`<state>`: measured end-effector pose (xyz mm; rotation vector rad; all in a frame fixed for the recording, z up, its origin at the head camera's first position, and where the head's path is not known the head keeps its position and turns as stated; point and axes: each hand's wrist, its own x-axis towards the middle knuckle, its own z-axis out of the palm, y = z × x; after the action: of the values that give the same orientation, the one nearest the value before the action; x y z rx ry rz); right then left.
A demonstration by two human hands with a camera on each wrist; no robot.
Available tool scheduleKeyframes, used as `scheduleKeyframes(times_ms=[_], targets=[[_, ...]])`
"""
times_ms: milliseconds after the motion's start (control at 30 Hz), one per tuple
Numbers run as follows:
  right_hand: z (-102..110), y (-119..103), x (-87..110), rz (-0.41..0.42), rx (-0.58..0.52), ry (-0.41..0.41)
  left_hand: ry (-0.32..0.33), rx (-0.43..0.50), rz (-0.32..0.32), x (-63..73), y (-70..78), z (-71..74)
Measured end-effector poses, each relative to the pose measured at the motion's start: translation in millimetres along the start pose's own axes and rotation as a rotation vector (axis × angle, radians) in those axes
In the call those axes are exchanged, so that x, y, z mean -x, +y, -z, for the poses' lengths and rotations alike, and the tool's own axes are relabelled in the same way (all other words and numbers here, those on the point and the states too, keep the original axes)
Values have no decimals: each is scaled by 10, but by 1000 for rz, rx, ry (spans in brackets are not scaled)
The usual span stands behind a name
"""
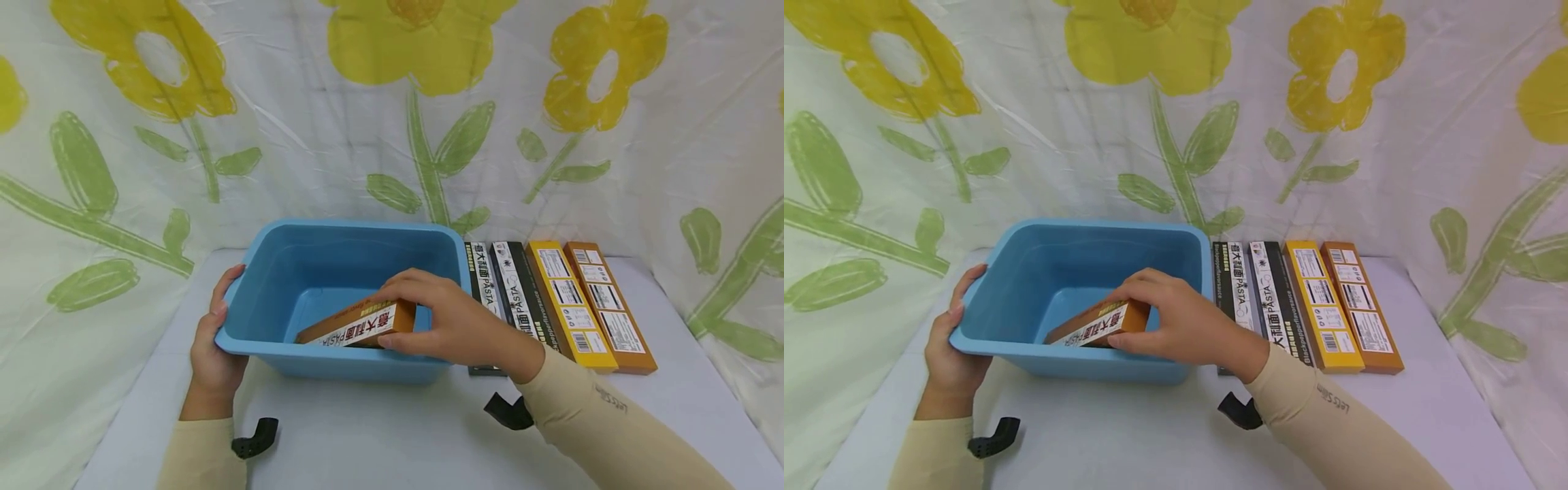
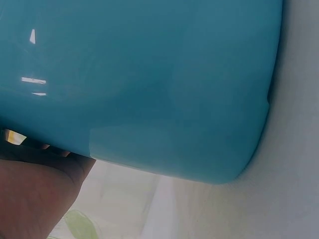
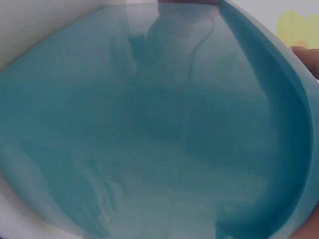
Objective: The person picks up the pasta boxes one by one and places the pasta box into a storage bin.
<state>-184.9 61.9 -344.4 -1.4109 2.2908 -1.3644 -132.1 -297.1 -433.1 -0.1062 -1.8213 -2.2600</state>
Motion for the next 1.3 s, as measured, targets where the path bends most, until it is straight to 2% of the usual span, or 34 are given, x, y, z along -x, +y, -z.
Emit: scheduleKeyframes(times_ms=[233, 533, 833, 1100, 1300], targets=[[-34, -30, -81, 13, 10, -36, 4, 9, -7, -3, 5, -2], [-46, -74, -153, -12, 46, -42, 5, 23, -5, -13, 2, -7], [-71, -90, -177, -55, 73, -44, 6, 29, -5, -18, 0, -1], [-55, -85, -156, -99, 101, -90, 7, 22, 8, -12, -16, -1], [-30, -84, -149, -101, 113, -115, 7, 26, 8, -14, -18, 0]])
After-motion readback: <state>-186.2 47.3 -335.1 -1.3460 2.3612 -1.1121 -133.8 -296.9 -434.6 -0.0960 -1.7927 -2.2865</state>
